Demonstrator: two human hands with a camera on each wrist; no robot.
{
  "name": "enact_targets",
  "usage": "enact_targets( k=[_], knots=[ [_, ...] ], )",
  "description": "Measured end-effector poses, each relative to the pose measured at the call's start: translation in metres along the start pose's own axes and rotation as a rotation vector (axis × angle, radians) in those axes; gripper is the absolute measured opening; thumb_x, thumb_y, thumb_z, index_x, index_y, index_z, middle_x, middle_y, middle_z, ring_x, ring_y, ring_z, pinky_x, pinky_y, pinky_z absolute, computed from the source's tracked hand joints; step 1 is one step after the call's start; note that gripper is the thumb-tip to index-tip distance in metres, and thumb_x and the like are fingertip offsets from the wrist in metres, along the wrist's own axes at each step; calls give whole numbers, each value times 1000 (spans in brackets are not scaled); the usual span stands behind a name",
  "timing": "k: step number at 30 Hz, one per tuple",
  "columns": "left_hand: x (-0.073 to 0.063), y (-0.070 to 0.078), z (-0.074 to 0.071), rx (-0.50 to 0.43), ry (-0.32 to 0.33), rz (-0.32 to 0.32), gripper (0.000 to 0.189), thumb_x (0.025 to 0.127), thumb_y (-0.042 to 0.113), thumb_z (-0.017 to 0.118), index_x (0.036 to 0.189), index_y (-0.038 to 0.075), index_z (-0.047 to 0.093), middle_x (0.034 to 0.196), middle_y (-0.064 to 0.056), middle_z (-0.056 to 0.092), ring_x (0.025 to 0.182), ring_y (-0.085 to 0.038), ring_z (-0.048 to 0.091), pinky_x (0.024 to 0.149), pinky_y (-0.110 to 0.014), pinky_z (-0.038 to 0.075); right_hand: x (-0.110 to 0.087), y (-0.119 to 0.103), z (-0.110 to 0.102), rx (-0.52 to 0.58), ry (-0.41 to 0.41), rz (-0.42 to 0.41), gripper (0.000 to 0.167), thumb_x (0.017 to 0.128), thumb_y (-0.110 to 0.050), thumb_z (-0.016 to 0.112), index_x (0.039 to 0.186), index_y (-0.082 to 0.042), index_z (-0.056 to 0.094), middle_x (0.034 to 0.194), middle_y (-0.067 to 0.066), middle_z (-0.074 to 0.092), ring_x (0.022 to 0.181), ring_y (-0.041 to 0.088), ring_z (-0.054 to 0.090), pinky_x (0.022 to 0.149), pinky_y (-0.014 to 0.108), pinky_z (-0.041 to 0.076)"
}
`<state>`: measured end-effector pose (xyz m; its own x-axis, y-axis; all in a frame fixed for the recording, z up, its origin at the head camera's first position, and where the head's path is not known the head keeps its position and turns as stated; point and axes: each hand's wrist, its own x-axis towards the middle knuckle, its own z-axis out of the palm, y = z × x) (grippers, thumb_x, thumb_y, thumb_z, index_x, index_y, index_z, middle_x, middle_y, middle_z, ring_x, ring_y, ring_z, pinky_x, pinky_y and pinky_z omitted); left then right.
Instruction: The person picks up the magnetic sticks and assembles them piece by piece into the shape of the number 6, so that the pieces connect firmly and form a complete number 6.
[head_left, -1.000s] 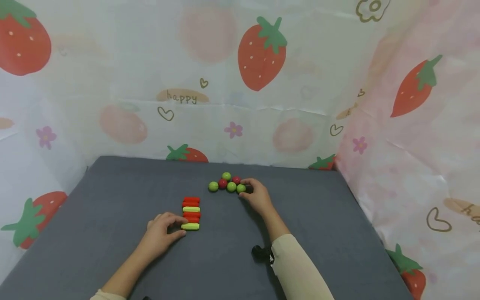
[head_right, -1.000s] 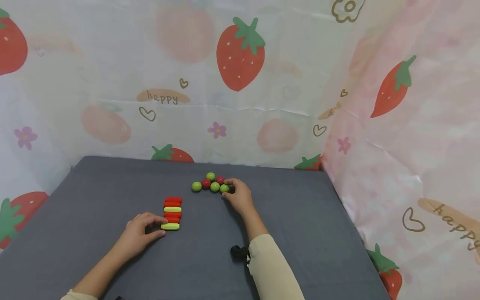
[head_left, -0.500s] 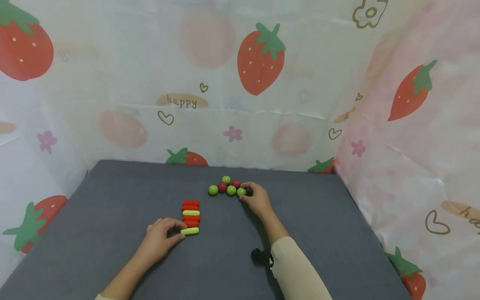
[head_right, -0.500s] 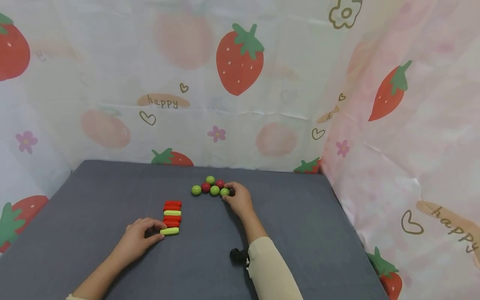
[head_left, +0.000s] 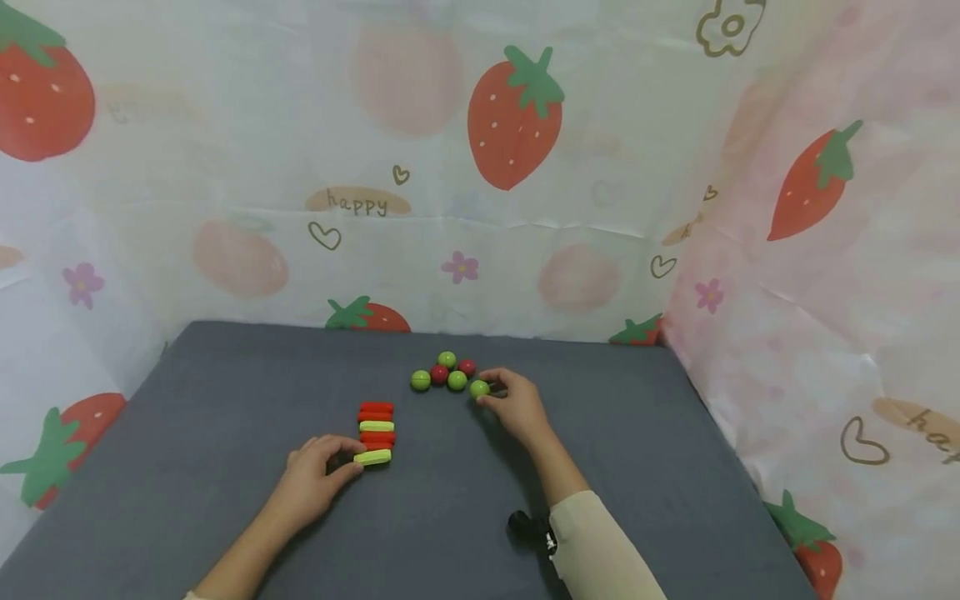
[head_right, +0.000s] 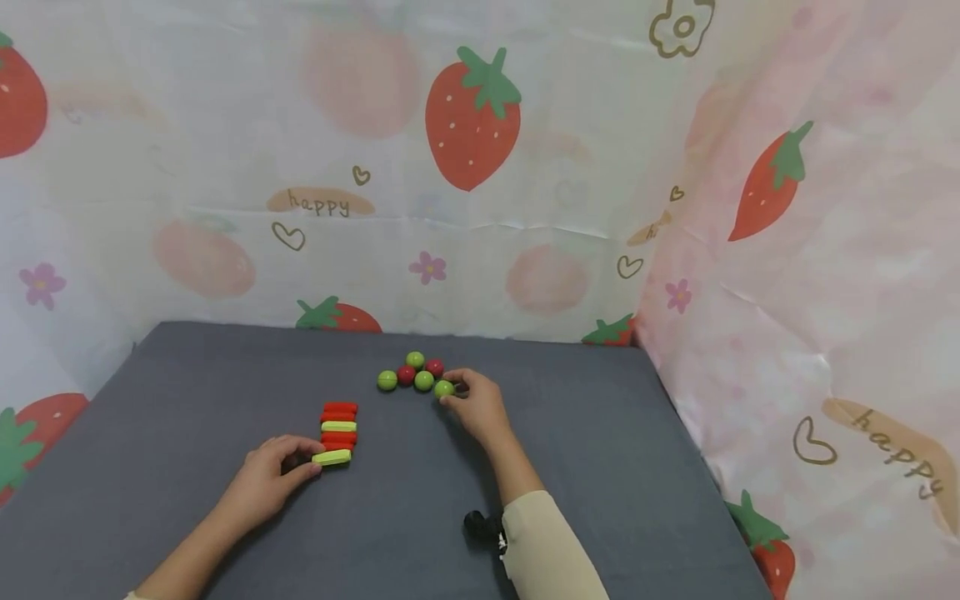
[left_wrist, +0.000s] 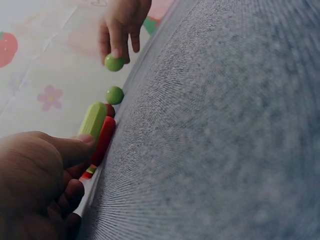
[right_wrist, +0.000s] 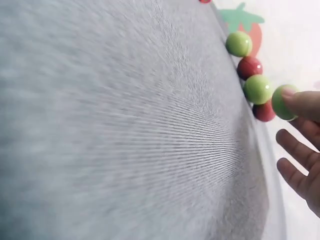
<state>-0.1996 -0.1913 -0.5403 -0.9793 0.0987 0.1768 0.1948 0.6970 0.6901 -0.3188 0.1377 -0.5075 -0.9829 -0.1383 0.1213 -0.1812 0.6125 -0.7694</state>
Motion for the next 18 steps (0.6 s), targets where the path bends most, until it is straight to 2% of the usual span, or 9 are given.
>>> enact_targets(
  k=[5,11,18],
  knots=[
    [-1,2,-3,-1,24,8,22,91,20,78,112,20,74,110,2,71,94,-16,53,85,-45,32,-15,-6,-3,-18,-12,-4,37,89,-20,82,125,-21,72,118,0,72,111,24,68,85,41,56],
    [2,8,-8,3,18,-11,22,92,19,77,114,19,73,112,1,70,94,-17,53,86,-45,36,-32,-10,-3,-18,-38,-20,36,90,-20,81,125,-21,71,116,0,73,107,23,69,81,37,57],
    [16,24,-1,-1,24,61,21,90,16,79,111,17,73,104,3,69,88,-16,51,80,-38,42,-46,-5,-2,3,-57,-32,36,89,-17,81,124,-19,72,116,0,73,107,22,70,81,36,57]
  ],
)
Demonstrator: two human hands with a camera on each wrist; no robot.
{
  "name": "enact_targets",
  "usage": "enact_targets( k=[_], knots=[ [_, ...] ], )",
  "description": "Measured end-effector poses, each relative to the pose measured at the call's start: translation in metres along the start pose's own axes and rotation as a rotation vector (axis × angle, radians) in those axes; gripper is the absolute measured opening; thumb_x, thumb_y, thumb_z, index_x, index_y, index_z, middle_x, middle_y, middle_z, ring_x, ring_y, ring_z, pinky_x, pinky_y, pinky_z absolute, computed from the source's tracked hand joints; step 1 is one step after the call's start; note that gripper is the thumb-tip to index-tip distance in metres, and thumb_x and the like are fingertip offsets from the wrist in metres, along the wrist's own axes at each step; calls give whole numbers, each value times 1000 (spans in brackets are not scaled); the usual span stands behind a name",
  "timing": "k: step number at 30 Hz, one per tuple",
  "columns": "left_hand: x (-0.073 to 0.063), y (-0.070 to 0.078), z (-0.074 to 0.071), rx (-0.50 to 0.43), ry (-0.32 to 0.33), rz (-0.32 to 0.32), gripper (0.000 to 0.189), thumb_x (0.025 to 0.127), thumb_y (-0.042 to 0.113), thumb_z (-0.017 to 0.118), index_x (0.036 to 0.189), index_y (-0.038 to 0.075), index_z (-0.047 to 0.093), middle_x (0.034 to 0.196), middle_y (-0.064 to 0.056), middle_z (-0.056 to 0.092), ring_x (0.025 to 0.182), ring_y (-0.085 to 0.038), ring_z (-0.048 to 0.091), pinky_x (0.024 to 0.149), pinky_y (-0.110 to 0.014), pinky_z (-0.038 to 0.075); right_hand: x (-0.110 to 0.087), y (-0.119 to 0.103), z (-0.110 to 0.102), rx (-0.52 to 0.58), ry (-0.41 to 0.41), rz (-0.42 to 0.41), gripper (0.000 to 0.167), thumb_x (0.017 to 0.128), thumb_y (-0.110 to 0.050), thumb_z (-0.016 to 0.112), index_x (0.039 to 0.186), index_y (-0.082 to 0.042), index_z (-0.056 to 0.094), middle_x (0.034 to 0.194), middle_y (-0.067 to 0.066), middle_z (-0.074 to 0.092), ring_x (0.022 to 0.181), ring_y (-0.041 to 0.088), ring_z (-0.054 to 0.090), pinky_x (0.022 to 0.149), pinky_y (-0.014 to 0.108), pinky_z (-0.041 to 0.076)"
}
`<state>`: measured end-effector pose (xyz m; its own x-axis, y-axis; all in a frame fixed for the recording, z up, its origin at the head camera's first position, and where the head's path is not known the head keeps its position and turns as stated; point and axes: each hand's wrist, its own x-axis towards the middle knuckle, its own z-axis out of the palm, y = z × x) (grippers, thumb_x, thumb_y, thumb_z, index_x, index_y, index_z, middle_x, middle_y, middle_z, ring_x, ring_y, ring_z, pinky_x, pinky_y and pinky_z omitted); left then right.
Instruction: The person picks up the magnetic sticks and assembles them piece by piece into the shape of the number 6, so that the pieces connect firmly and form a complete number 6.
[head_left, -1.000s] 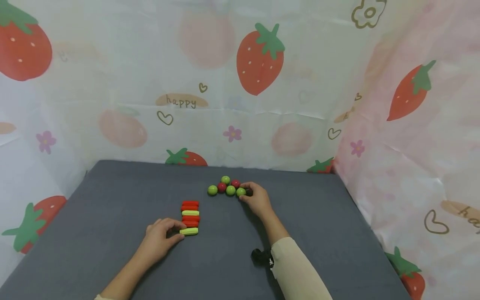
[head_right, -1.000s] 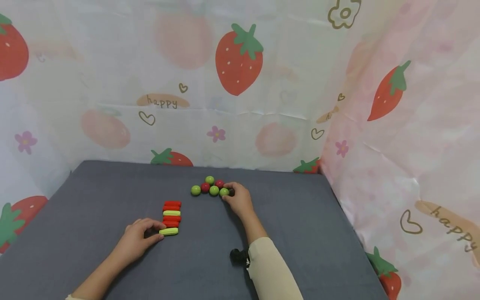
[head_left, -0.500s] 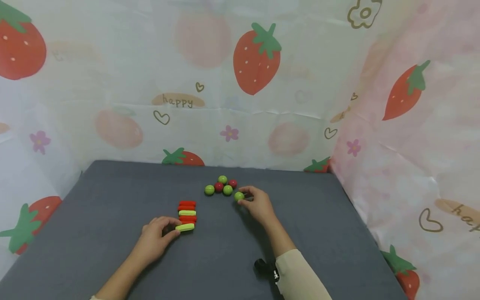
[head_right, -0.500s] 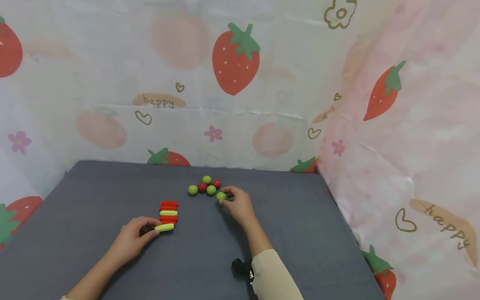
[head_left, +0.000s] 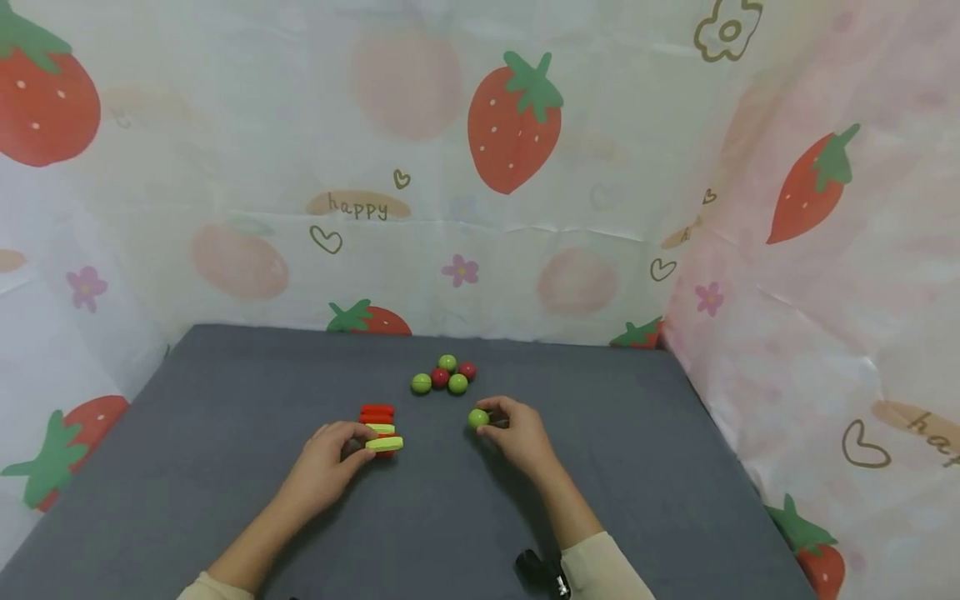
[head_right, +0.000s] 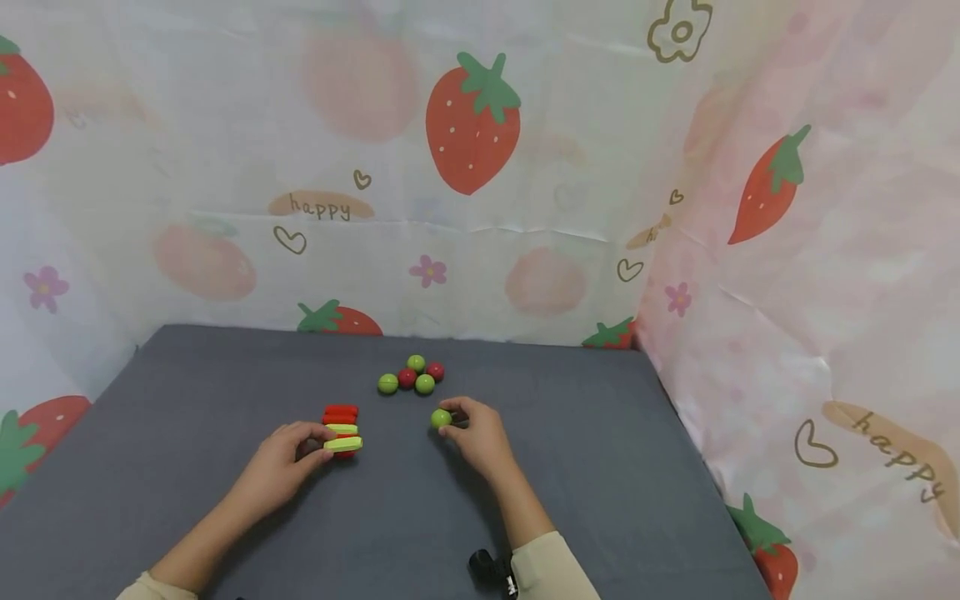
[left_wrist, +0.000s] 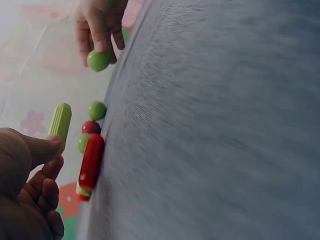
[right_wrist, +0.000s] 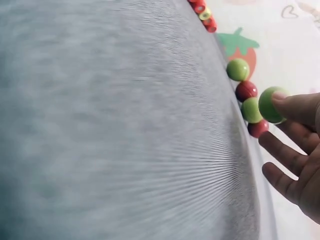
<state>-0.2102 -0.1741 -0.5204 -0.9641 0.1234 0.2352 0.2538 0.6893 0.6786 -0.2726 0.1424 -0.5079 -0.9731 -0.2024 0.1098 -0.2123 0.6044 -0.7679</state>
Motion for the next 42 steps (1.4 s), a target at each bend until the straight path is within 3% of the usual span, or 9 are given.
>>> enact_targets(
  k=[7,19,30,42],
  knots=[
    [24,13,13,-28,-20,25,20,90,16,80,108,20,74,105,5,70,91,-15,53,88,-42,42,-9,6,1,23,-24,-1,35,91,-16,79,125,-18,71,118,1,72,107,21,68,83,37,57],
    [57,29,40,18,-58,60,18,89,18,80,106,19,75,100,3,70,86,-15,51,82,-39,40,-10,13,3,10,-4,-6,34,90,-17,80,123,-19,73,117,0,73,108,20,67,89,41,54],
    [64,38,59,49,-108,7,16,89,17,81,104,21,76,101,4,70,93,-16,56,82,-38,49,-10,14,14,-33,-13,-30,33,89,-18,81,122,-19,74,116,-1,74,107,18,68,91,41,54],
    [69,45,71,116,-98,50,16,86,18,83,102,20,79,98,5,73,91,-15,56,85,-39,48,-9,12,11,-44,-17,-30,33,89,-17,80,122,-19,74,118,0,73,112,22,66,96,45,51]
  ],
)
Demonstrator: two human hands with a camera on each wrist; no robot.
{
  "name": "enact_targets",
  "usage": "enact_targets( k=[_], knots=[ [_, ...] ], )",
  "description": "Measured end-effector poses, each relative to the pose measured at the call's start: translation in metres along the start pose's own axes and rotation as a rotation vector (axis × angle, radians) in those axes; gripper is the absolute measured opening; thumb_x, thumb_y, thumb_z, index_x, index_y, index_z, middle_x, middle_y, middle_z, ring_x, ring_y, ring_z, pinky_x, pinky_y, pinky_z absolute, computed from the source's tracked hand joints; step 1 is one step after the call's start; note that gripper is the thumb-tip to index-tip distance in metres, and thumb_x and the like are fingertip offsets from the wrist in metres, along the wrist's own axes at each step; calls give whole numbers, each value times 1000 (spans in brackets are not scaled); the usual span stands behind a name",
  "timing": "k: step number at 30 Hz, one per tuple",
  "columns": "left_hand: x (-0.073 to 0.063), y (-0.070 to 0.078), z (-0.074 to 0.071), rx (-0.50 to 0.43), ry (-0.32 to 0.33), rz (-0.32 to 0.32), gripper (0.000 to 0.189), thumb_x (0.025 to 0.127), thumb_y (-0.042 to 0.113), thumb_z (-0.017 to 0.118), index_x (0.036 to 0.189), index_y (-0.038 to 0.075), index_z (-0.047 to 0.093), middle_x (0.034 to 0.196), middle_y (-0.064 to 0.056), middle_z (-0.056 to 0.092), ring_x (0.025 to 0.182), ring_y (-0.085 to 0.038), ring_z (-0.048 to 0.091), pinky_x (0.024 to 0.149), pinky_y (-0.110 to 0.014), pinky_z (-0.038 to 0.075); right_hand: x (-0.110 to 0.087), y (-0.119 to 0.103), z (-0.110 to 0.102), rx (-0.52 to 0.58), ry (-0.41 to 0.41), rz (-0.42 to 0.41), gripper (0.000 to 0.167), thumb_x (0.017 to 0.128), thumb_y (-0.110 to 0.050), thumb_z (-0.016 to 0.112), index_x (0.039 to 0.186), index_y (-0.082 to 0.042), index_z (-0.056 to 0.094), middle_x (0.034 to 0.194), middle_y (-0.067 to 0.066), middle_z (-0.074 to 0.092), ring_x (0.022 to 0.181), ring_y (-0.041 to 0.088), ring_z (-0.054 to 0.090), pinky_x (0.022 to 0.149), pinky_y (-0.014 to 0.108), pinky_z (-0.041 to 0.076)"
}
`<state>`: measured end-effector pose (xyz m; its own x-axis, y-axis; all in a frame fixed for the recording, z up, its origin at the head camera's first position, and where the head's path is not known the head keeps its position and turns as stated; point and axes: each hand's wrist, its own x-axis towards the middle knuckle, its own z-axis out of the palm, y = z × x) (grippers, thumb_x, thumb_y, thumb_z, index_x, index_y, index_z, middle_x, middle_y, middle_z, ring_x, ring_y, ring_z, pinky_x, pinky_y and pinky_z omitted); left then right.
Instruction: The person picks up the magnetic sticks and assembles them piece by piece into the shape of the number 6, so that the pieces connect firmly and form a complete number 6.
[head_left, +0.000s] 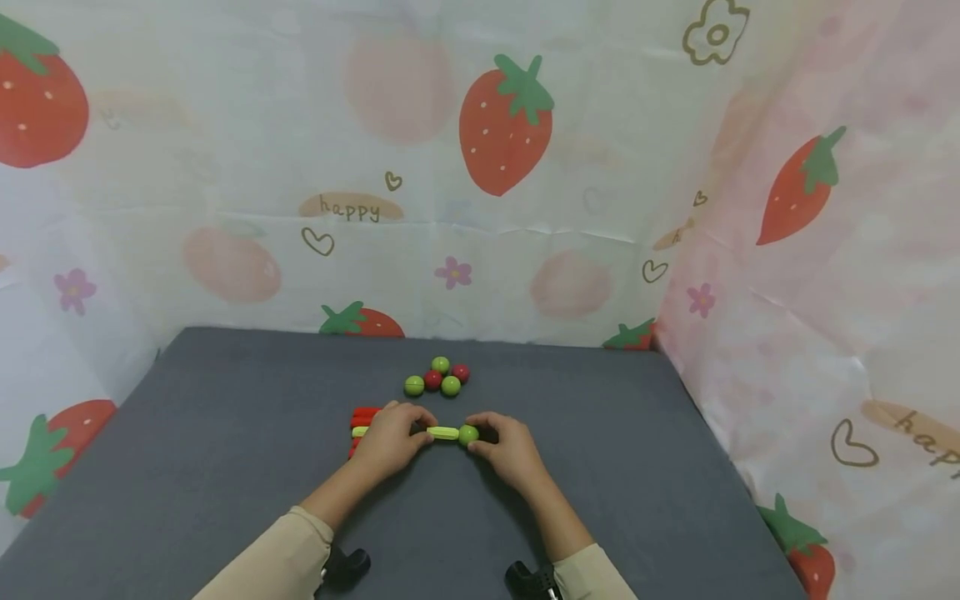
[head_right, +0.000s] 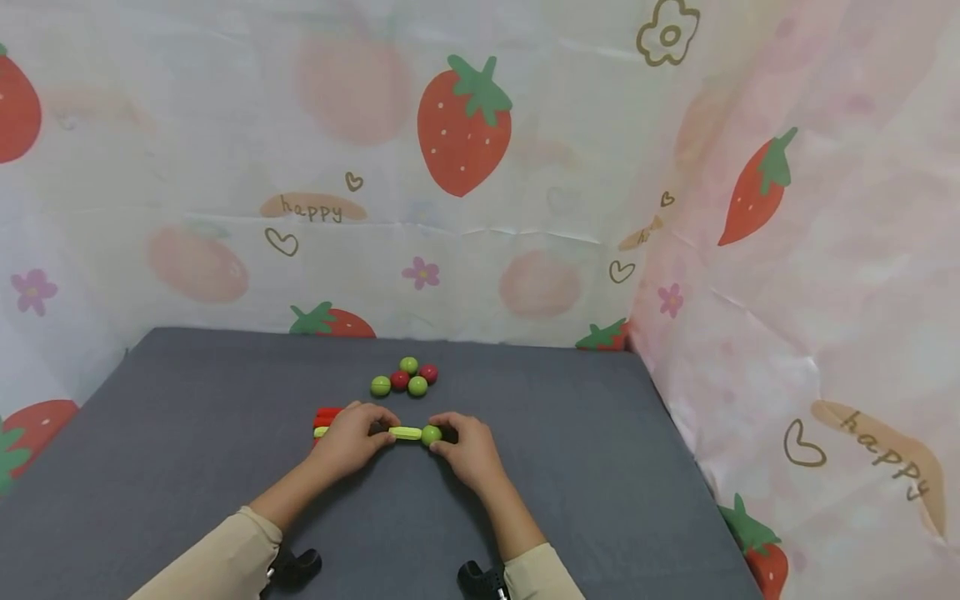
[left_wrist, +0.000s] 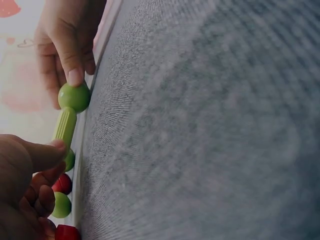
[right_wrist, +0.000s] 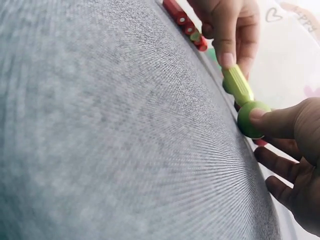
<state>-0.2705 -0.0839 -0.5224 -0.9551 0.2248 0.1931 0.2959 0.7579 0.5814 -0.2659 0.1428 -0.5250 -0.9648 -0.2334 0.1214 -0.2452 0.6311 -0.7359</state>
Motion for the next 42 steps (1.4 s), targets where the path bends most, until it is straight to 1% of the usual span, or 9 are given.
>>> enact_targets(
  k=[3,10,15,19,22,26,31,36,42],
  knots=[
    [0,1,0,6,7,-9,16,86,19,83,102,21,79,98,6,73,90,-15,55,85,-39,47,1,0,0,-3,-6,-1,34,89,-17,80,123,-19,74,118,0,73,112,21,66,97,45,51],
    [-1,3,0,4,5,13,16,85,19,84,100,21,79,96,6,73,89,-14,56,84,-39,48,1,0,-2,-6,-34,-19,34,91,-15,79,124,-17,72,121,1,72,113,22,66,97,45,52],
    [-2,4,3,-2,1,21,16,85,21,84,100,22,79,96,8,73,90,-14,57,85,-38,49,-2,-1,-3,-56,-41,-58,38,90,-17,80,127,-17,71,124,1,70,118,24,62,99,46,49],
    [-2,7,7,-4,-7,51,16,85,22,85,100,21,79,96,7,73,90,-14,58,87,-40,48,-3,-2,-3,-77,-43,-100,40,90,-20,81,129,-19,70,126,0,69,119,24,60,99,46,49],
    [-1,11,10,-6,-9,68,16,85,21,85,100,20,79,96,6,74,90,-15,58,88,-41,47,-4,-1,-3,-77,-39,-123,39,90,-20,80,128,-20,71,126,-1,70,120,23,60,99,45,49],
    [0,14,13,-9,-6,78,17,84,21,86,99,20,79,94,7,74,90,-15,59,92,-44,46,-3,1,-2,-78,-31,-127,35,92,-19,79,126,-21,72,123,-3,70,118,20,61,96,42,50],
    [2,18,14,2,-3,88,15,84,22,85,97,22,79,92,8,74,88,-14,58,90,-45,46,-3,2,-3,-84,-14,-123,29,91,-16,79,120,-23,74,118,-5,72,113,18,62,93,40,51],
    [4,18,9,-16,-18,63,13,86,25,84,98,23,78,93,10,73,90,-12,58,88,-41,47,-2,1,-2,-88,-9,-126,26,91,-17,79,116,-23,75,114,-5,72,110,18,63,91,39,51],
    [13,10,-13,-87,-22,21,19,89,23,81,106,16,78,99,7,73,90,-15,56,86,-42,46,-1,1,1,-76,-1,-131,25,91,-15,79,115,-23,75,112,-5,72,109,19,65,92,41,52]
  ],
)
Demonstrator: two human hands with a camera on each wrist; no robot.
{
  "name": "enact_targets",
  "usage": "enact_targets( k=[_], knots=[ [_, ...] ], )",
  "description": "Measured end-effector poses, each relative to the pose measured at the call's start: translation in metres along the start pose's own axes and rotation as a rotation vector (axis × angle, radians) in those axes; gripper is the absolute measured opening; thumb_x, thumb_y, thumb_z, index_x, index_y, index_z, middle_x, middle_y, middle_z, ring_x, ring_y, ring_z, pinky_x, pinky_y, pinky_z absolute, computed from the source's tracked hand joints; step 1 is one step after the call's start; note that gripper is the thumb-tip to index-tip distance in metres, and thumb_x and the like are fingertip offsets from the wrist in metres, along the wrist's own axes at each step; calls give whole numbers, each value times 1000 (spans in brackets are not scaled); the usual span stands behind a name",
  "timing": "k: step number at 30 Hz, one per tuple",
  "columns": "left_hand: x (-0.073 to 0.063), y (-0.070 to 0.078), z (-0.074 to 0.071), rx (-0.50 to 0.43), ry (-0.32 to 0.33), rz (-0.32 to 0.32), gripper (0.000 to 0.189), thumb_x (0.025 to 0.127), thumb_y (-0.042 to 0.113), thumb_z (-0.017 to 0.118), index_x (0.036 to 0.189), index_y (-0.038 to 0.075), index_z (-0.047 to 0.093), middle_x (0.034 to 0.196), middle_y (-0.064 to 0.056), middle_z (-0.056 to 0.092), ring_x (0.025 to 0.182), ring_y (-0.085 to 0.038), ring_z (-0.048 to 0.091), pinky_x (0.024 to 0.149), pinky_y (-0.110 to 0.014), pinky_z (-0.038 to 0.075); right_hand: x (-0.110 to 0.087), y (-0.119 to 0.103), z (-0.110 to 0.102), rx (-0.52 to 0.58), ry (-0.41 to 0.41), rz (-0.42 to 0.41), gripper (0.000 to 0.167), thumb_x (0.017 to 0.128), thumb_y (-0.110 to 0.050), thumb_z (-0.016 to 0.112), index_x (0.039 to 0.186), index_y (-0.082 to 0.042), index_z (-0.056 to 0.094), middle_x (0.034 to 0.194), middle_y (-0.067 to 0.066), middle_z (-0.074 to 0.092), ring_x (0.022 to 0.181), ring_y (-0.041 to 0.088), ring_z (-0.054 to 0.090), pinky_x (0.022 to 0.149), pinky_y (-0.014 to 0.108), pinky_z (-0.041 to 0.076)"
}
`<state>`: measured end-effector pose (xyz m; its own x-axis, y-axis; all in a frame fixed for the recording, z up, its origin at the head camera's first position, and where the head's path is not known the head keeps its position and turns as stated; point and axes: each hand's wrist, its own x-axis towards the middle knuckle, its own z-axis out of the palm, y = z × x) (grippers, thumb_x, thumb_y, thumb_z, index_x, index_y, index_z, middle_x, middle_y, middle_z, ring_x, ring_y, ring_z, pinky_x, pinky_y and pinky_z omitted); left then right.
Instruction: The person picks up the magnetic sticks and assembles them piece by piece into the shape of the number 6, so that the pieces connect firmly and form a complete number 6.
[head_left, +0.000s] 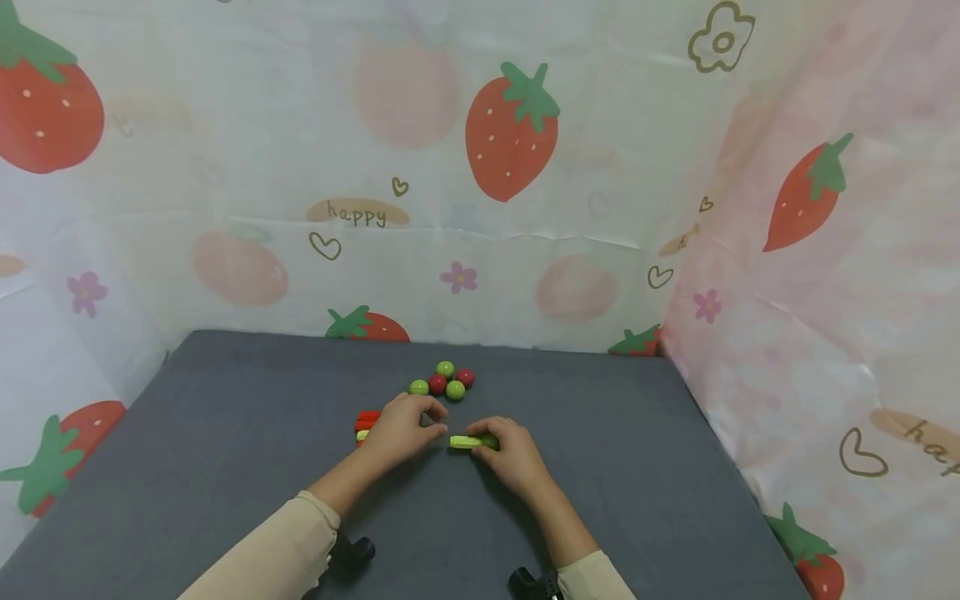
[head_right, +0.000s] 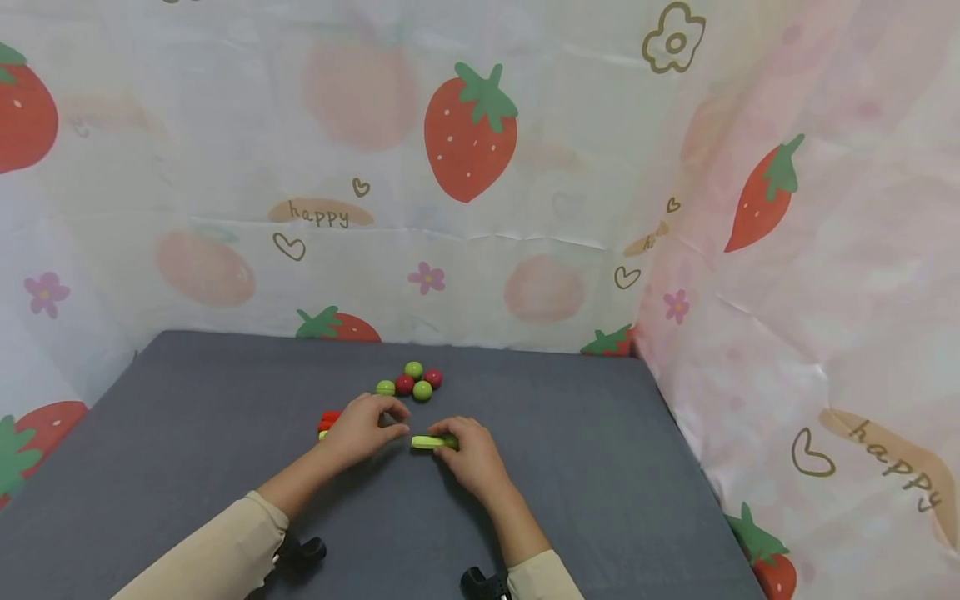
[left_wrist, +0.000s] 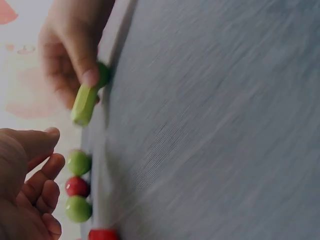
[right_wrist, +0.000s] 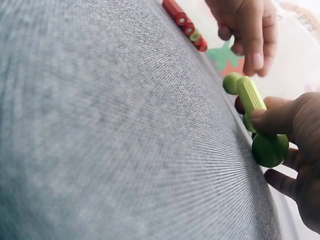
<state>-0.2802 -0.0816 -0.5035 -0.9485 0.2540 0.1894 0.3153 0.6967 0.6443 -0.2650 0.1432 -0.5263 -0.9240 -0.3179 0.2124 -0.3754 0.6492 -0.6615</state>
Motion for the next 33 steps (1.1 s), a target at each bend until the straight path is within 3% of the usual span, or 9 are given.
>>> enact_targets(
  k=[7,13,20,26,33],
  knots=[
    [16,-13,-25,28,28,-40,27,92,24,79,116,12,75,109,-1,73,97,-22,57,88,-45,46,0,-1,0,0,10,-3,22,91,-14,78,111,-23,76,109,-5,71,106,18,65,90,40,52],
    [28,-23,-36,51,48,-98,34,93,25,78,122,10,72,117,-9,71,103,-28,57,96,-53,43,0,-1,-1,-1,8,-1,22,91,-14,78,111,-22,76,109,-5,72,107,19,65,91,41,52],
    [40,-36,-34,80,18,-167,48,92,30,78,134,10,66,130,-10,67,125,-35,50,110,-59,33,-1,1,1,-2,-4,2,21,92,-15,78,111,-23,76,111,-5,71,108,20,65,91,41,52],
    [47,-44,-28,41,-21,-210,52,91,29,80,137,12,65,134,-9,65,130,-35,47,112,-59,29,0,1,0,-3,-4,5,22,91,-14,78,112,-21,77,111,-4,72,109,19,65,92,41,52],
    [51,-52,-22,65,-28,-210,51,90,29,81,136,13,65,135,-10,65,130,-35,48,111,-58,30,0,2,0,-1,-4,5,23,91,-14,78,112,-21,77,111,-5,72,110,19,65,92,41,52]
  ],
)
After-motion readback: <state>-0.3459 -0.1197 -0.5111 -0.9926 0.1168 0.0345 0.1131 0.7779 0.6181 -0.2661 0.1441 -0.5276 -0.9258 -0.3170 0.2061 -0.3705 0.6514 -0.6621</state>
